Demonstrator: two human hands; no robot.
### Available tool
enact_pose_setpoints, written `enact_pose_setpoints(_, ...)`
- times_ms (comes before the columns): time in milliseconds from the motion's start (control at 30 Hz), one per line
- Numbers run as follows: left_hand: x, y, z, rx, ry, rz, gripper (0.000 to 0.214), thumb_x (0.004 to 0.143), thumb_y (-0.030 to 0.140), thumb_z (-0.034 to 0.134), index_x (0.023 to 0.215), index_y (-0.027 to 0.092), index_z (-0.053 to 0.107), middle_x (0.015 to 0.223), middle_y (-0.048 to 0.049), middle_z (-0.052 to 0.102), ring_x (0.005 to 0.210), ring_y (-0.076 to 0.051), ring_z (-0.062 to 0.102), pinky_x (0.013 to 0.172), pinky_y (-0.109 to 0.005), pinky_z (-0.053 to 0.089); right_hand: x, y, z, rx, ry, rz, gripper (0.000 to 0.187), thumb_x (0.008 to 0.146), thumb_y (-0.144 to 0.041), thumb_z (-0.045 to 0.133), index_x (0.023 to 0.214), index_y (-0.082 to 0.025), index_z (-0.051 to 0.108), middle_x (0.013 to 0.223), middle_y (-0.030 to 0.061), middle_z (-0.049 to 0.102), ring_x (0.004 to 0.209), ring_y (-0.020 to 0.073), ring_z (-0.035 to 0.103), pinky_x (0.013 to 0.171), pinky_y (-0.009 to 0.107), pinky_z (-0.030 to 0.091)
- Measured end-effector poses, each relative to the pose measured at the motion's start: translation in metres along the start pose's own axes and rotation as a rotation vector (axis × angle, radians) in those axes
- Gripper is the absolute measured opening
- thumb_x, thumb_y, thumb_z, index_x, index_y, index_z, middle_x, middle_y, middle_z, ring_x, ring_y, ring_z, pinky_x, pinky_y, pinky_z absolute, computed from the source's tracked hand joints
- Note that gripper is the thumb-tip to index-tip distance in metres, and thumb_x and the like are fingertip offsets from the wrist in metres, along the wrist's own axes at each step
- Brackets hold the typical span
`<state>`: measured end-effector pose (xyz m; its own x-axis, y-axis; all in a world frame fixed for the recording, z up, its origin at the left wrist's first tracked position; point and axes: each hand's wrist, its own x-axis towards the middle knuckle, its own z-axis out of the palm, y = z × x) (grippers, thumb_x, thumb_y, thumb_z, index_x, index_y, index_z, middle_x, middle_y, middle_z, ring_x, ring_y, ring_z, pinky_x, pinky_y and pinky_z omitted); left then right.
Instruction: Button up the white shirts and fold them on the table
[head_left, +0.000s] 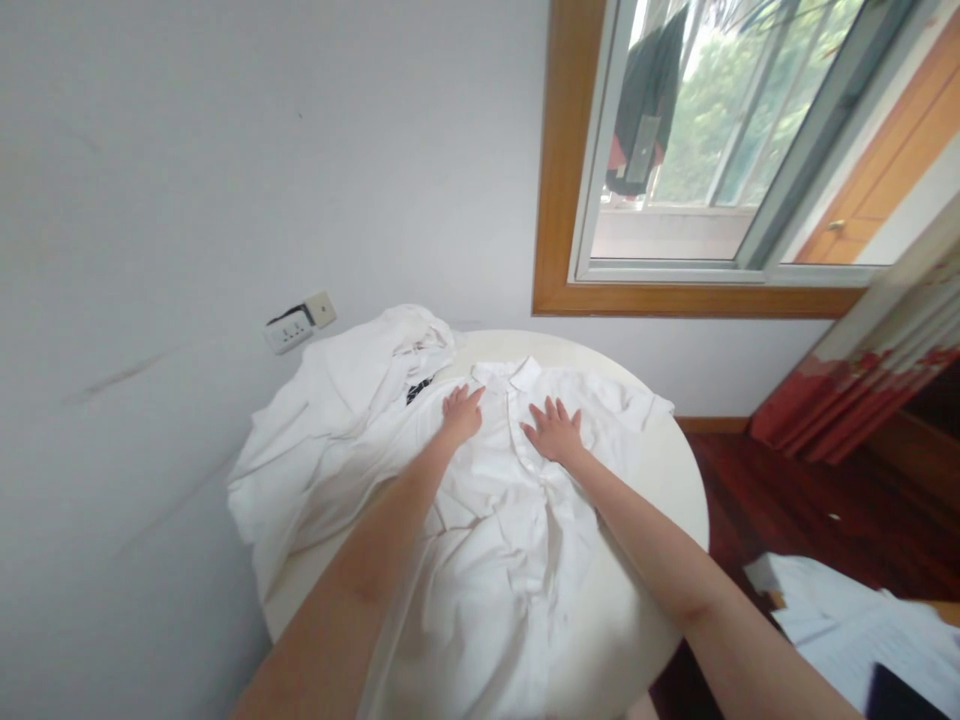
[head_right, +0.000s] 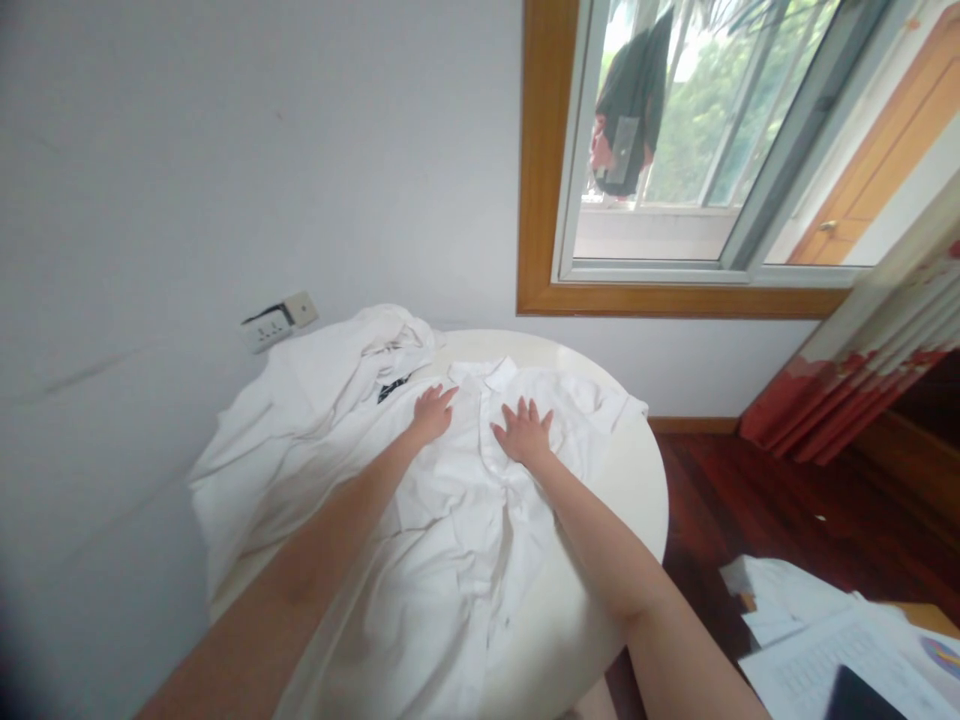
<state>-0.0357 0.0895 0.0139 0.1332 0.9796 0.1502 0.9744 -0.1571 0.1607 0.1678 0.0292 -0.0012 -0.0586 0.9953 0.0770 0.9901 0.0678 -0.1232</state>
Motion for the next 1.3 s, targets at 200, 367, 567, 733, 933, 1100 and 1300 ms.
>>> enact_pose_setpoints(200,-0.068,-0.002,0.008,0.054,0.025,0.113,0.059,0.089,0.058,0.032,0.140,0.030,0.040,0.151,-0.0073,0.032,0.139,-0.032,0.026,0.108,-0.060,0.020,0.002,-0.004,-0.004,0.032,-0.007,0.016,0.077,0.084,-0.075,0.017,0.147,-0.031,0.027,0.156,0.0114,0.014,0.142,0.0352,0.005,0.104,0.066,0.003)
enact_pose_setpoints(367,-0.080,-0.022,0.004,0.060,0.002,0.081,0.067,0.085,0.067,0.030,0.142,0.031,0.037,0.152,-0.0065,0.028,0.140,-0.033,0.023,0.108,-0.063,0.016,-0.001,0.007,-0.008,0.045,-0.022,-0.046,0.076,0.081,-0.079,0.019,0.144,-0.039,0.030,0.157,0.0072,0.015,0.142,0.0345,0.008,0.104,0.067,0.004)
enact_pose_setpoints(567,-0.075,-0.033,0.002,0.067,0.008,0.075,0.067,0.086,0.065,0.029,0.142,0.029,0.037,0.152,-0.0073,0.030,0.140,-0.032,0.023,0.110,-0.060,0.016,-0.001,0.053,-0.004,-0.003,0.019,-0.067,0.066,0.092,-0.062,0.019,0.146,-0.027,0.030,0.155,0.0058,0.021,0.142,0.0273,0.015,0.111,0.054,0.013)
enact_pose_setpoints(733,-0.075,-0.031,0.004,0.069,-0.008,0.067,0.067,0.086,0.065,0.029,0.143,0.029,0.036,0.153,-0.0070,0.028,0.140,-0.033,0.022,0.110,-0.061,0.016,0.006,0.086,-0.008,0.018,0.056,-0.125,0.049,0.098,-0.038,0.023,0.142,-0.023,0.039,0.151,0.0051,0.031,0.140,0.0216,0.025,0.112,0.044,0.020)
enact_pose_setpoints(933,-0.061,-0.027,0.003,0.066,-0.068,0.011,0.073,0.085,0.069,0.022,0.145,0.029,0.031,0.155,-0.0074,0.021,0.142,-0.033,0.017,0.110,-0.062,0.012,-0.011,0.072,-0.026,0.034,0.032,-0.132,0.045,0.097,-0.036,0.027,0.135,-0.025,0.048,0.147,0.0068,0.039,0.137,0.0247,0.029,0.109,0.047,0.025)
enact_pose_setpoints(1100,-0.043,-0.021,-0.002,0.078,-0.096,-0.002,0.069,0.087,0.067,0.021,0.145,0.031,0.031,0.155,-0.0063,0.022,0.141,-0.033,0.018,0.108,-0.063,0.013,-0.044,0.034,-0.014,0.024,-0.025,-0.085,0.052,0.095,-0.050,0.027,0.142,-0.031,0.037,0.152,0.0083,0.029,0.139,0.0336,0.023,0.104,0.062,0.023)
enact_pose_setpoints(1300,-0.055,-0.002,-0.013,0.136,0.055,0.108,0.054,0.092,0.047,0.031,0.139,0.023,0.042,0.146,-0.0103,0.040,0.135,-0.031,0.032,0.108,-0.055,0.025,-0.030,0.030,-0.003,-0.013,0.025,-0.047,0.052,0.095,-0.052,0.023,0.144,-0.034,0.032,0.155,0.0047,0.021,0.142,0.0304,0.014,0.107,0.061,0.014)
